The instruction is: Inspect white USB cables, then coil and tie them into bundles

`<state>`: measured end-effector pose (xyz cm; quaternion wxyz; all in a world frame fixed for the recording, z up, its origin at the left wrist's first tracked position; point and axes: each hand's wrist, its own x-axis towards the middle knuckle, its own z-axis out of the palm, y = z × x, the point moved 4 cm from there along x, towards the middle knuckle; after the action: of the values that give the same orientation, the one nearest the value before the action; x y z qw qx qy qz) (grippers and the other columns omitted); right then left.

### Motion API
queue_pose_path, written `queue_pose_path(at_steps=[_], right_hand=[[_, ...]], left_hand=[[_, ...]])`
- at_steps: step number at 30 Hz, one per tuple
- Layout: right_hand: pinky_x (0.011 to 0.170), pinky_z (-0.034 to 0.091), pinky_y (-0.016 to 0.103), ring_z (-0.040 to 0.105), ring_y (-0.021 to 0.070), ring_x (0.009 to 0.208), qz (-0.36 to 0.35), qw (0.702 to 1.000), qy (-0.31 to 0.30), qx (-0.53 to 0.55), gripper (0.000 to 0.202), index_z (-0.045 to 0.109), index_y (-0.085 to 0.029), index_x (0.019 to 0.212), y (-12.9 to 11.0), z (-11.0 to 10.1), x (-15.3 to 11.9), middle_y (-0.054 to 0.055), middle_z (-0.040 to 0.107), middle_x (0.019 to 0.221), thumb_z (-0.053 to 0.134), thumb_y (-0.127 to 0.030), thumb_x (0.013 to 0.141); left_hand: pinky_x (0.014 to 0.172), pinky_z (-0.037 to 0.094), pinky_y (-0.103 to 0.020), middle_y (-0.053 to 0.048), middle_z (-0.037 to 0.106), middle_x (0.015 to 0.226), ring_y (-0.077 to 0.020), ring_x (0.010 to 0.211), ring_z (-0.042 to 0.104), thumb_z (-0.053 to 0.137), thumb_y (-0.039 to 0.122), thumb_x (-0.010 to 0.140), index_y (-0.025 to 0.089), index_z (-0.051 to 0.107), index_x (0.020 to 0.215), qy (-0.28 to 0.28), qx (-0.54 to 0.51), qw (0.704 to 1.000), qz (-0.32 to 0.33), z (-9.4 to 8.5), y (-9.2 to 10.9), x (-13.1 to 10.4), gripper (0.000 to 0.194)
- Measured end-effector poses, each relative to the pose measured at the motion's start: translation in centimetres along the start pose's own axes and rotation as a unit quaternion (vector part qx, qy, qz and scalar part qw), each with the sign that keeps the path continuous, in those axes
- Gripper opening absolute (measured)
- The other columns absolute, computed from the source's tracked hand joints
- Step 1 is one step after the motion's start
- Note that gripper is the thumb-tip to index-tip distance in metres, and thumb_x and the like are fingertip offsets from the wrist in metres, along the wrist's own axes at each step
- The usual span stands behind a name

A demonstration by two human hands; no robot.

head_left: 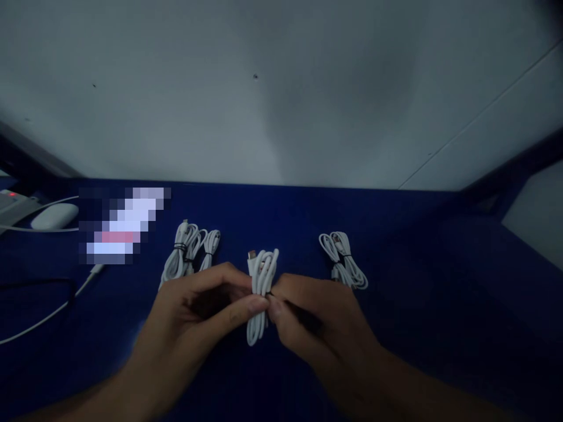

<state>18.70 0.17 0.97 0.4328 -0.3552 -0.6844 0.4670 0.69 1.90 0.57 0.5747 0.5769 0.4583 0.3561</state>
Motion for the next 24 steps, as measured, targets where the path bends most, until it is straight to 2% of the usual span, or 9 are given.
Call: queue_pose_path(at_steps=[4,7,11,13,16,18,20,22,24], right_hand=[[0.054,0.033,0.018,0.036,0.0045,0.057,-0.132,0.986,0.031,-0.096,0.030,0.043,-0.020,0.077,-0.3,-0.1,-0.3,-0.009,0.042,0.068,0.056,-0.001,0.095],[0.052,0.035,0.021,0.037,0.0058,0.057,-0.201,0.963,0.046,-0.171,0.030,0.044,-0.021,0.077,-0.6,0.0,-0.4,-0.008,0.043,0.068,0.052,-0.001,0.098],[0.046,0.030,0.024,0.031,0.0075,0.053,-0.266,0.926,0.077,-0.256,0.036,0.044,-0.022,0.070,-1.3,0.1,-0.3,-0.008,0.038,0.062,0.048,0.004,0.095],[0.045,0.030,0.024,0.031,0.0079,0.053,-0.279,0.916,0.078,-0.278,0.036,0.046,-0.022,0.069,-1.5,0.1,-0.3,-0.007,0.041,0.061,0.048,0.004,0.095],[0.045,0.031,0.025,0.033,0.0081,0.054,-0.288,0.910,0.074,-0.290,0.035,0.050,-0.021,0.071,-1.9,-0.1,-0.4,-0.007,0.045,0.062,0.049,0.004,0.095],[0.046,0.032,0.025,0.034,0.0078,0.053,-0.280,0.912,0.066,-0.292,0.033,0.051,-0.020,0.071,-2.2,-0.3,-0.5,-0.007,0.045,0.062,0.050,0.004,0.094],[0.047,0.032,0.025,0.036,0.0075,0.053,-0.254,0.923,0.066,-0.282,0.032,0.051,-0.020,0.072,-2.4,-0.7,-0.7,-0.007,0.046,0.063,0.050,0.002,0.095],[0.047,0.031,0.024,0.037,0.0068,0.052,-0.218,0.940,0.073,-0.253,0.031,0.049,-0.021,0.074,-2.4,-1.0,-0.7,-0.008,0.047,0.063,0.051,-0.002,0.098],[0.047,0.029,0.023,0.034,0.0056,0.051,-0.192,0.957,0.077,-0.204,0.030,0.047,-0.020,0.075,-2.4,-1.2,-0.7,-0.009,0.048,0.063,0.052,-0.003,0.099]], left_hand=[[0.070,0.054,-0.019,0.003,0.078,0.080,-0.0140,0.077,0.070,0.087,0.020,0.092,0.029,0.087,0.087,-0.044,-0.040,0.998,-0.029,0.1,-0.5,0.2,0.010],[0.070,0.053,-0.019,0.003,0.080,0.080,-0.0127,0.075,0.069,0.086,0.016,0.094,0.027,0.086,0.085,-0.079,-0.081,0.992,-0.053,0.0,-1.0,0.3,0.014],[0.067,0.054,-0.018,0.002,0.079,0.078,-0.0113,0.071,0.068,0.090,0.017,0.090,0.025,0.086,0.083,-0.096,-0.118,0.986,-0.071,-0.2,-1.5,0.5,0.011],[0.068,0.056,-0.018,0.002,0.079,0.079,-0.0117,0.072,0.070,0.093,0.016,0.087,0.025,0.086,0.092,-0.092,-0.124,0.985,-0.070,-0.3,-1.6,0.7,0.012],[0.070,0.061,-0.022,0.003,0.080,0.080,-0.0140,0.072,0.074,0.092,0.023,0.091,0.029,0.080,0.123,-0.081,-0.139,0.985,-0.060,-0.3,-1.4,0.6,0.034],[0.070,0.063,-0.023,0.004,0.080,0.081,-0.0149,0.071,0.077,0.084,0.029,0.101,0.035,0.070,0.139,-0.068,-0.134,0.988,-0.027,-0.2,-0.8,0.3,0.041],[0.071,0.064,-0.023,0.005,0.082,0.084,-0.0153,0.074,0.080,0.076,0.026,0.108,0.042,0.064,0.146,-0.044,-0.084,0.995,0.041,-0.3,0.1,-0.1,0.043],[0.074,0.066,-0.025,0.005,0.083,0.089,-0.0166,0.079,0.082,0.074,0.019,0.107,0.047,0.063,0.148,-0.012,0.002,0.991,0.136,-0.4,1.0,-0.6,0.051],[0.081,0.069,-0.030,0.005,0.085,0.096,-0.0189,0.084,0.083,0.078,0.014,0.103,0.050,0.064,0.150,0.013,0.090,0.973,0.214,-0.3,1.5,-1.0,0.061]])
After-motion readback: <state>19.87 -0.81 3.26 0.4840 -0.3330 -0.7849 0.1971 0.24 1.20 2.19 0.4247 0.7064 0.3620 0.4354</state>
